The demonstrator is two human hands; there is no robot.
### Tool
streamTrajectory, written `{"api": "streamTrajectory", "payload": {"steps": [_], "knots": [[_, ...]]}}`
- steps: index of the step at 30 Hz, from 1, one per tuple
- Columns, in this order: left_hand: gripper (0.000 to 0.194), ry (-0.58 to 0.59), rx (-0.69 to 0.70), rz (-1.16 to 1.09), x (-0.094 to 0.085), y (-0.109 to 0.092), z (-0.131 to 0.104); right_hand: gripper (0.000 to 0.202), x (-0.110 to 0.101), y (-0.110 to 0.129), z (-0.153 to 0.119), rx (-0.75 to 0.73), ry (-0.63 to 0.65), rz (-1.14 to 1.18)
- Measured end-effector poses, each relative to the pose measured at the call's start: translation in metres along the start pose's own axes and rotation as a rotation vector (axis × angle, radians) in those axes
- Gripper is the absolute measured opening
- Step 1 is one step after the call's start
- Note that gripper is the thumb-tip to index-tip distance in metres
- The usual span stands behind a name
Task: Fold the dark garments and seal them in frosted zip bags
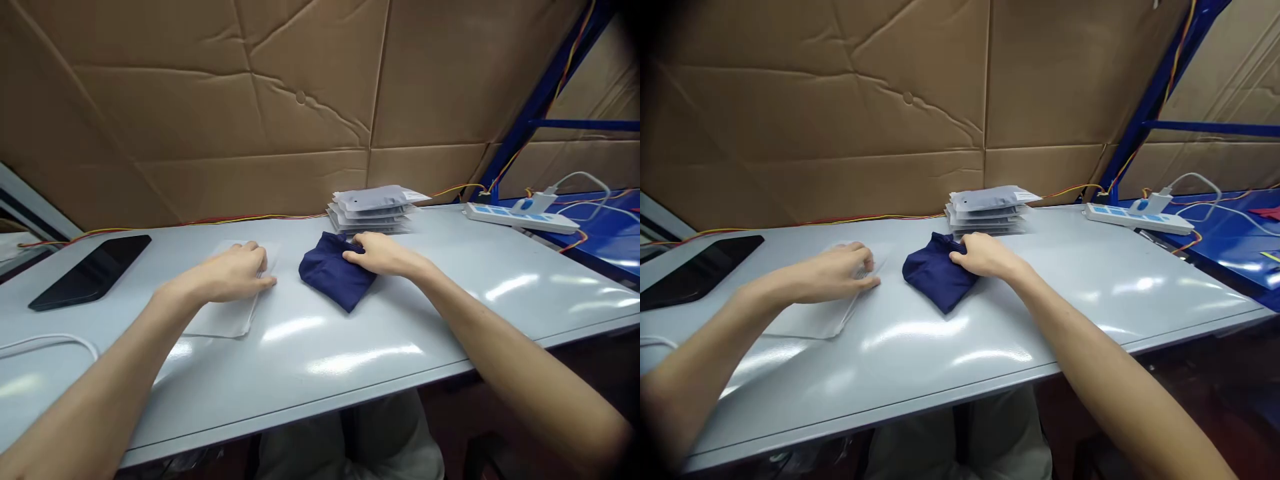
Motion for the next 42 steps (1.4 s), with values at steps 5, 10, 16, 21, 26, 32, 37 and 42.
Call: {"api": "streamTrajectory", "payload": {"steps": [5,10,16,21,26,32,37,42], "knots": [[0.031,0.097,0.087,-0.048,0.007,-0.009,0.002,0.018,-0.004,0.004,-0.004,-0.073,0.073,0.062],[0.031,0.043,0.119,-0.126,0.012,-0.015,0.006,0.020,-0.013,0.009,-0.009,-0.160,0.127,0.090],[0.024,-0.051,0.089,-0.260,0.016,-0.025,0.009,0.020,-0.017,0.020,-0.012,-0.322,0.036,0.072],[0.025,-0.057,0.037,-0.366,0.025,-0.031,0.010,0.026,-0.009,0.034,-0.014,-0.526,-0.127,0.073],[0.020,-0.012,0.009,-0.650,0.035,-0.041,0.006,0.026,0.001,0.050,-0.019,-0.651,-0.340,-0.057],[0.015,-0.019,-0.096,-0.782,0.035,-0.047,0.003,0.024,0.010,0.059,-0.021,-0.516,-0.391,-0.288],[0.023,-0.105,-0.242,-0.866,0.036,-0.045,0.009,0.009,0.018,0.062,-0.024,-0.379,-0.313,-0.232],[0.031,-0.228,-0.317,-0.867,0.033,-0.043,0.012,0.019,0.028,0.070,-0.027,-0.614,-0.295,-0.093]]}}
Point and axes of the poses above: each hand's wrist, its own z-axis towards the middle knuckle, its own x-axis out of the palm, y = z × x, the point moved 2 cm from there along z, towards the middle knuckle, and after that the axes turned 10 degrees about -y, right-handed, at the moved point
